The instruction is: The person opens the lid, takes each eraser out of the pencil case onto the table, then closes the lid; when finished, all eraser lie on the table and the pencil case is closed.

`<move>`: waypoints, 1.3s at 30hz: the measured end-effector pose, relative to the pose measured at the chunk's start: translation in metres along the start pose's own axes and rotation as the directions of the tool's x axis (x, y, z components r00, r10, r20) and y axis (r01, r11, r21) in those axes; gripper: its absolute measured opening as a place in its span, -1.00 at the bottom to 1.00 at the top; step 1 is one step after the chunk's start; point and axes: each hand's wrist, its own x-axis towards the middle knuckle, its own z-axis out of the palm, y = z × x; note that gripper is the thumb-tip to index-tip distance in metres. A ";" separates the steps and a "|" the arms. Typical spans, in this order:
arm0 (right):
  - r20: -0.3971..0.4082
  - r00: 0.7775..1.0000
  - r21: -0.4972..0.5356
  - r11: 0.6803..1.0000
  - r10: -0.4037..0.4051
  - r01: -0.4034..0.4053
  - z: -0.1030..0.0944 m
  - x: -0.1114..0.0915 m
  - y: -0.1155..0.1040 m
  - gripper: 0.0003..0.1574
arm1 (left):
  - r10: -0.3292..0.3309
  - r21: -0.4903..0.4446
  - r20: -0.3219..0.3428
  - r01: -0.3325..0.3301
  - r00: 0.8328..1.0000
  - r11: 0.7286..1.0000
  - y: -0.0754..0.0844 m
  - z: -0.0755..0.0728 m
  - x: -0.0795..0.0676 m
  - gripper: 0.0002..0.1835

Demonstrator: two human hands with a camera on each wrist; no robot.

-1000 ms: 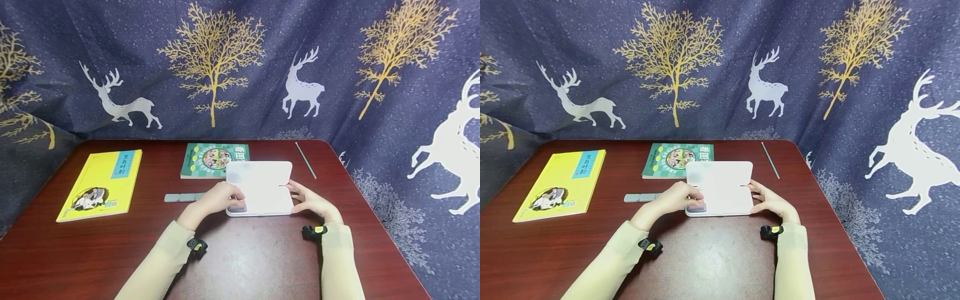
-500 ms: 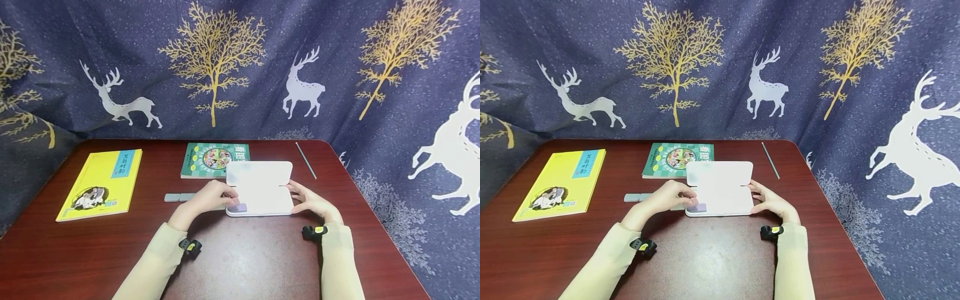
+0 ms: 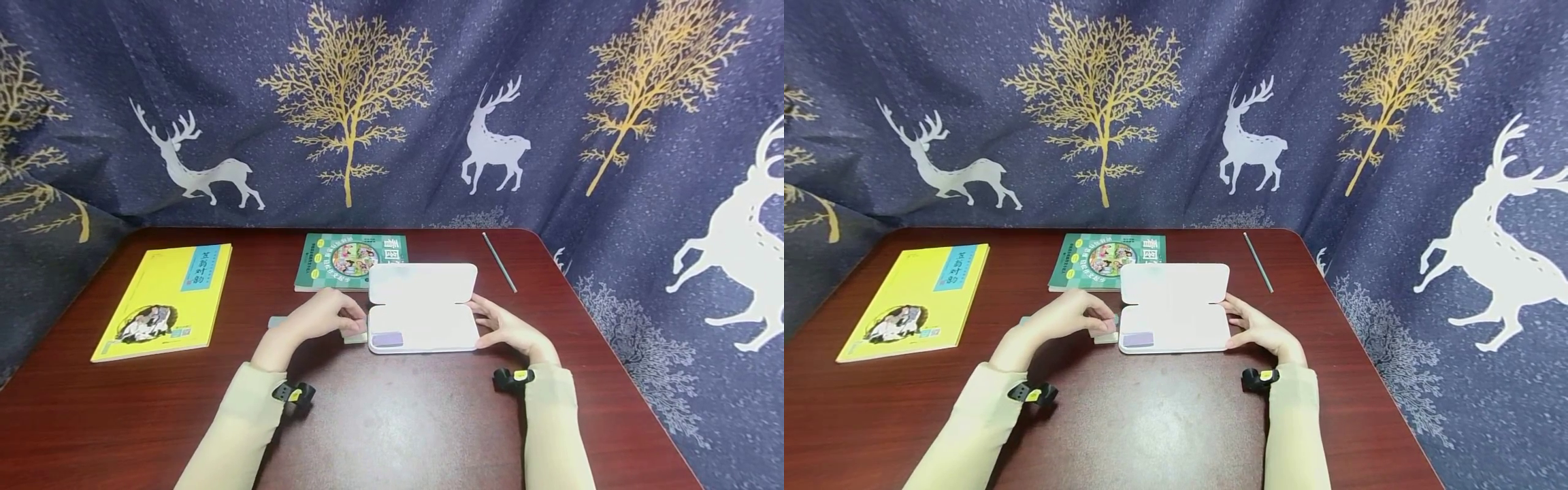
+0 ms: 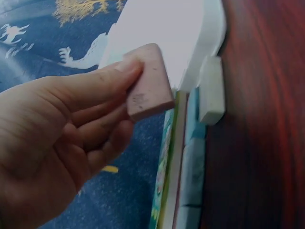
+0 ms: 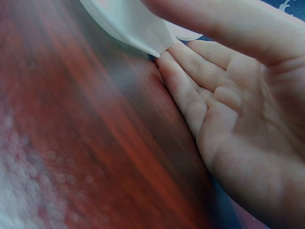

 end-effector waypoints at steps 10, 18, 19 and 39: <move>0.005 1.000 0.001 1.000 0.005 -0.005 -0.001 0.000 -0.002 0.30 | -0.105 0.031 0.035 0.104 0.994 0.994 -0.015 -0.009 -0.008 -0.84; -0.001 1.000 -0.001 1.000 0.009 -0.009 -0.001 0.000 0.000 0.30 | -0.142 0.043 0.064 0.139 0.988 0.989 -0.017 -0.010 -0.009 -0.90; -0.003 1.000 -0.004 1.000 0.011 -0.011 -0.001 0.000 0.000 0.30 | -0.148 0.043 0.068 0.145 0.987 0.988 -0.018 -0.009 -0.009 -0.90; 0.005 1.000 0.014 1.000 0.013 -0.013 -0.001 0.001 0.001 0.30 | -0.185 0.126 0.033 0.179 0.982 0.976 -0.019 -0.005 -0.007 -0.89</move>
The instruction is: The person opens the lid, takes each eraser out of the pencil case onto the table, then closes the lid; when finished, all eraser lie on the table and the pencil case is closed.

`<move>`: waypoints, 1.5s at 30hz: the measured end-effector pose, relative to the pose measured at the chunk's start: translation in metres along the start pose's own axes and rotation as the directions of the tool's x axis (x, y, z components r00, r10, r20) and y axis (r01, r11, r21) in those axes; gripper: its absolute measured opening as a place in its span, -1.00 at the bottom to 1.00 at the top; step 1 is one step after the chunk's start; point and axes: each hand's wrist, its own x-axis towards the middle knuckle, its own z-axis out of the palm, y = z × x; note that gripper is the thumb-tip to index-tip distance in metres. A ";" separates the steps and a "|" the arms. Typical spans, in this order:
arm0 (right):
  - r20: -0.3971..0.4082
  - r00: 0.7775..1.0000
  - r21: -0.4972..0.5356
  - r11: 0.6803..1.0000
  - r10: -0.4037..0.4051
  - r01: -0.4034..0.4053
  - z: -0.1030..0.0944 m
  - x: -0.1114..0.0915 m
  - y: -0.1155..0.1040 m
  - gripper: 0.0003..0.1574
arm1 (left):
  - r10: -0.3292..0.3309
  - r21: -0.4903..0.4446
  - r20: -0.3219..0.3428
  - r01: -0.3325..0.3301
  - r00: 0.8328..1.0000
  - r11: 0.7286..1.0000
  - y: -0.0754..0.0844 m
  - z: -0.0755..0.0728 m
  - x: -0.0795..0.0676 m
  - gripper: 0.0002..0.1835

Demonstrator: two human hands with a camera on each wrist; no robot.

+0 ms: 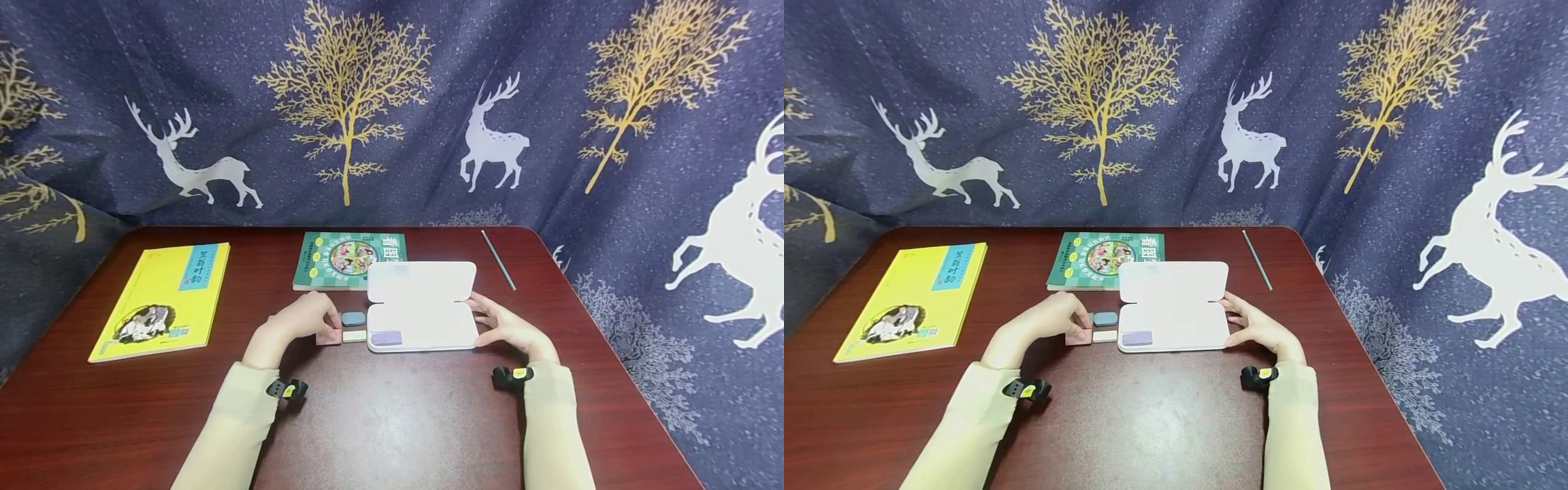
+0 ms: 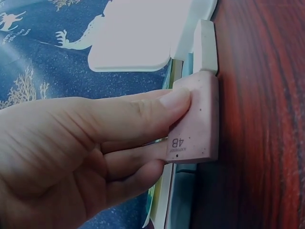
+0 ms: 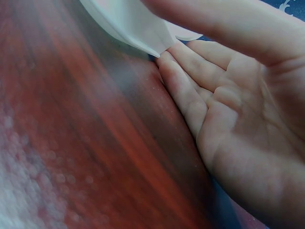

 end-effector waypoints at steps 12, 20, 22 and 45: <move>0.000 1.000 -0.010 1.000 0.003 -0.003 -0.001 0.001 -0.001 0.30 | -0.002 0.043 -0.051 0.005 0.999 0.999 0.001 0.000 0.001 -0.89; 0.000 1.000 -0.015 1.000 -0.001 0.001 -0.001 0.001 -0.002 0.30 | 0.003 0.052 -0.064 0.001 0.998 0.999 0.003 0.001 0.002 -0.85; 0.000 1.000 -0.008 1.000 0.006 -0.006 -0.001 0.001 -0.002 0.31 | -0.011 0.048 -0.062 0.014 0.998 0.999 0.003 0.001 0.003 -0.84; -0.013 1.000 -0.015 1.000 0.014 -0.014 0.002 0.000 -0.002 0.31 | 0.148 0.051 -0.128 -0.143 0.981 0.988 0.036 0.016 0.011 -0.86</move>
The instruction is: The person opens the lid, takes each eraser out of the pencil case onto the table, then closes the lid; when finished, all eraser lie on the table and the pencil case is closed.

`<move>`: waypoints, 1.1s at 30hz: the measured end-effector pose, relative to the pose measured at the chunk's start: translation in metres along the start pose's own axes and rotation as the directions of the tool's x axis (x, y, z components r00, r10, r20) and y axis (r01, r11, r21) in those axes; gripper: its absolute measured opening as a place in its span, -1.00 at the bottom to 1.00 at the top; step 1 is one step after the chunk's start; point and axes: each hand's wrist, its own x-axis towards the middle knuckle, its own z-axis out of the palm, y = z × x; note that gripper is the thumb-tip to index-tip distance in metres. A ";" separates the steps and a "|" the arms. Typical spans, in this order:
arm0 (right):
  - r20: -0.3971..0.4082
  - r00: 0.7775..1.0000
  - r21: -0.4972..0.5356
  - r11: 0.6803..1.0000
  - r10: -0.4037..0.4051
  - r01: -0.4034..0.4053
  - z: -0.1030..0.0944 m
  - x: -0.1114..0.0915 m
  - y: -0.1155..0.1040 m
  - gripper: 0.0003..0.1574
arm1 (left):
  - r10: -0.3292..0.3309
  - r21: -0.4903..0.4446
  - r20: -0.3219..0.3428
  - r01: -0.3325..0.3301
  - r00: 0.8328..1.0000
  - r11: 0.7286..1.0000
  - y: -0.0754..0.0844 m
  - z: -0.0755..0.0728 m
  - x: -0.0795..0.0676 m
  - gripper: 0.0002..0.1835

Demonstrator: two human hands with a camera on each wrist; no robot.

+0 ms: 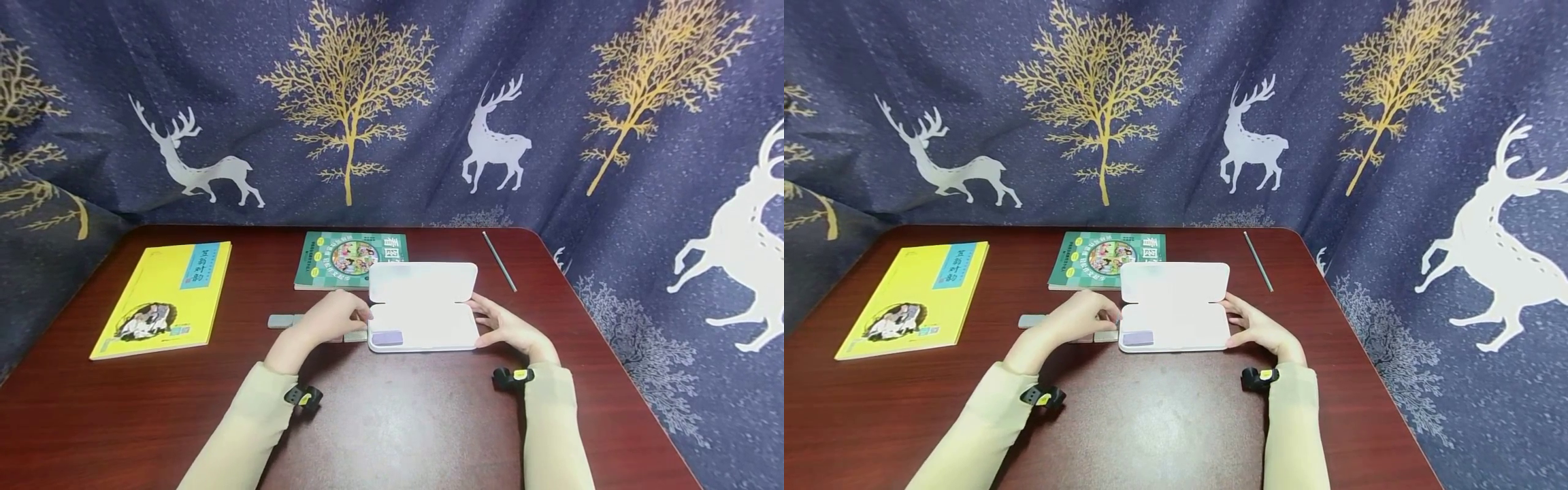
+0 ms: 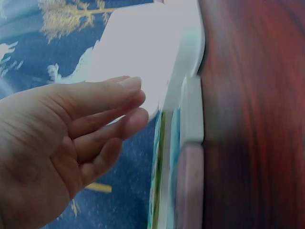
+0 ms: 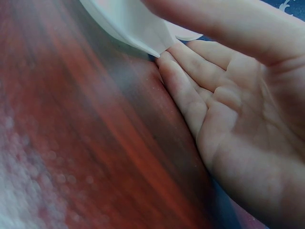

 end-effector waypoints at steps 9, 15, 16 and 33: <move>0.002 1.000 0.013 1.000 0.013 -0.013 -0.001 0.000 0.001 0.32 | 0.072 0.016 0.023 -0.072 0.997 0.997 0.020 0.015 0.010 -0.83; 0.005 1.000 0.013 1.000 0.008 -0.008 -0.001 0.000 0.002 0.32 | 0.049 0.034 0.049 -0.050 0.998 0.998 0.029 0.019 0.015 -0.84; 0.006 1.000 0.014 1.000 0.006 -0.006 -0.001 0.000 0.002 0.32 | 0.042 0.032 0.056 -0.043 0.998 0.999 0.030 0.020 0.016 -0.84; 0.009 1.000 0.015 1.000 -0.002 0.002 -0.002 0.000 0.002 0.31 | -0.008 0.137 0.071 -0.002 0.997 0.991 0.040 0.027 0.015 -0.81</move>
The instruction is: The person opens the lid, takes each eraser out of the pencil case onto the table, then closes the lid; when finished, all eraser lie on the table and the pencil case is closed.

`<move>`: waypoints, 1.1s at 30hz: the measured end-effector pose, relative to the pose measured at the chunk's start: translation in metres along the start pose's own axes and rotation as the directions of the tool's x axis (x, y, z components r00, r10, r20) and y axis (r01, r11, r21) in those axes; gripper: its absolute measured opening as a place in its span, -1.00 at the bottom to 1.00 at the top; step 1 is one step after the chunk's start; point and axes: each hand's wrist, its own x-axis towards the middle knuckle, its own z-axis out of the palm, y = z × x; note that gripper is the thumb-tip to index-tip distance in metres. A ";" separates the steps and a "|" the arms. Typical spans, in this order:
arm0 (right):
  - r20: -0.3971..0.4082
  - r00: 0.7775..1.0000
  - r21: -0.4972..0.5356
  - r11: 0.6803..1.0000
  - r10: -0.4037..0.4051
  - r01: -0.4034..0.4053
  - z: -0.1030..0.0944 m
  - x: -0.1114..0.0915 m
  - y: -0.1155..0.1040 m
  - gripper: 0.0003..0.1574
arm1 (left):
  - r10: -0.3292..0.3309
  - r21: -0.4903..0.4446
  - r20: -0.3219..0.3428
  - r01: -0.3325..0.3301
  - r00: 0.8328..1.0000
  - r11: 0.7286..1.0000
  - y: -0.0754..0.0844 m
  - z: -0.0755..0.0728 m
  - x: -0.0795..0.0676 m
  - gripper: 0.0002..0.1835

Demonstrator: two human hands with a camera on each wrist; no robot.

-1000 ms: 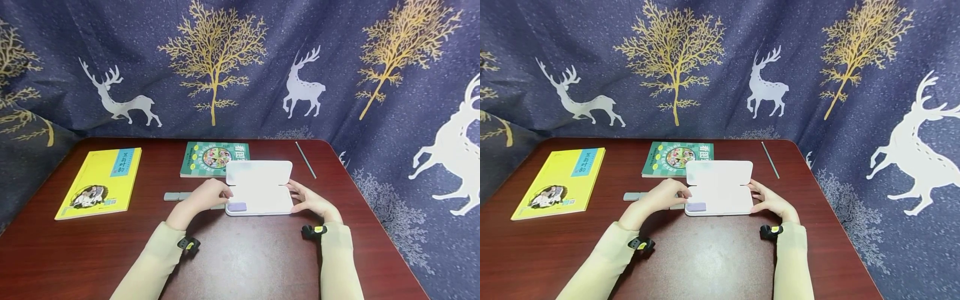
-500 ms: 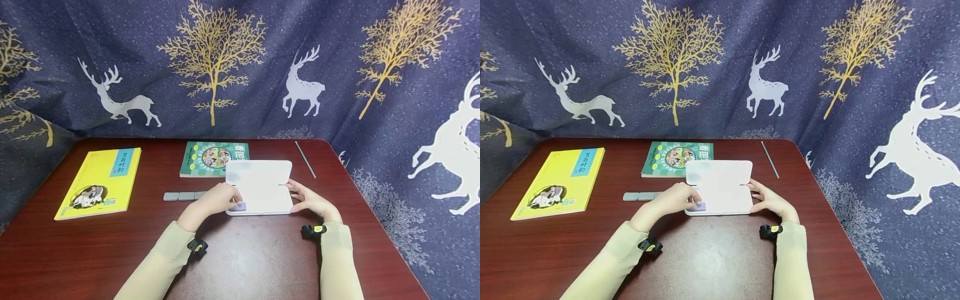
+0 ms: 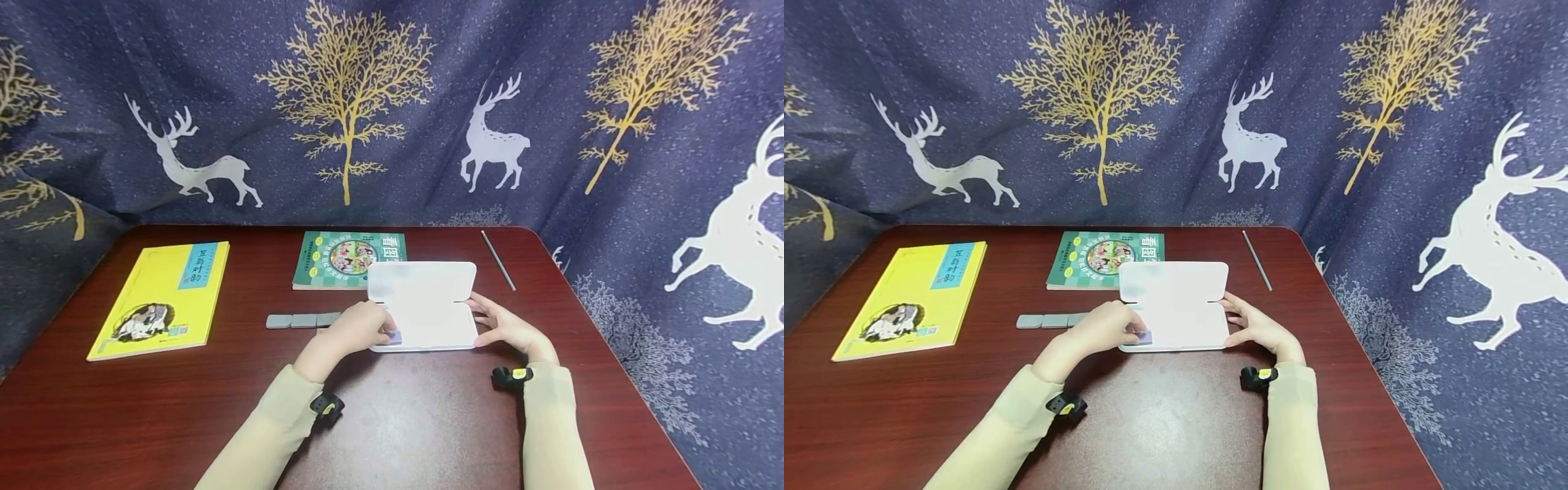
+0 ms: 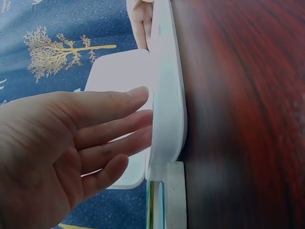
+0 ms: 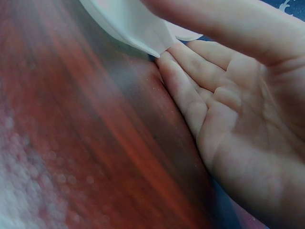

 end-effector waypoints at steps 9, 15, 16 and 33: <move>-0.003 1.000 0.004 1.000 -0.006 0.006 0.001 -0.001 0.000 0.32 | -0.020 -0.003 0.008 0.020 1.000 1.000 0.001 -0.001 -0.002 -0.79; 0.002 1.000 0.003 1.000 -0.016 0.016 0.000 0.001 0.000 0.32 | -0.021 -0.017 0.013 0.021 1.000 1.000 0.001 0.001 -0.002 -0.83; 0.002 1.000 0.005 1.000 -0.015 0.015 0.000 0.001 0.001 0.32 | -0.019 -0.019 0.012 0.020 1.000 1.000 0.001 0.001 -0.002 -0.84; -0.001 1.000 0.008 1.000 -0.003 0.003 -0.001 0.001 0.002 0.33 | 0.007 -0.045 -0.009 -0.007 1.000 0.999 0.000 0.004 -0.001 -0.83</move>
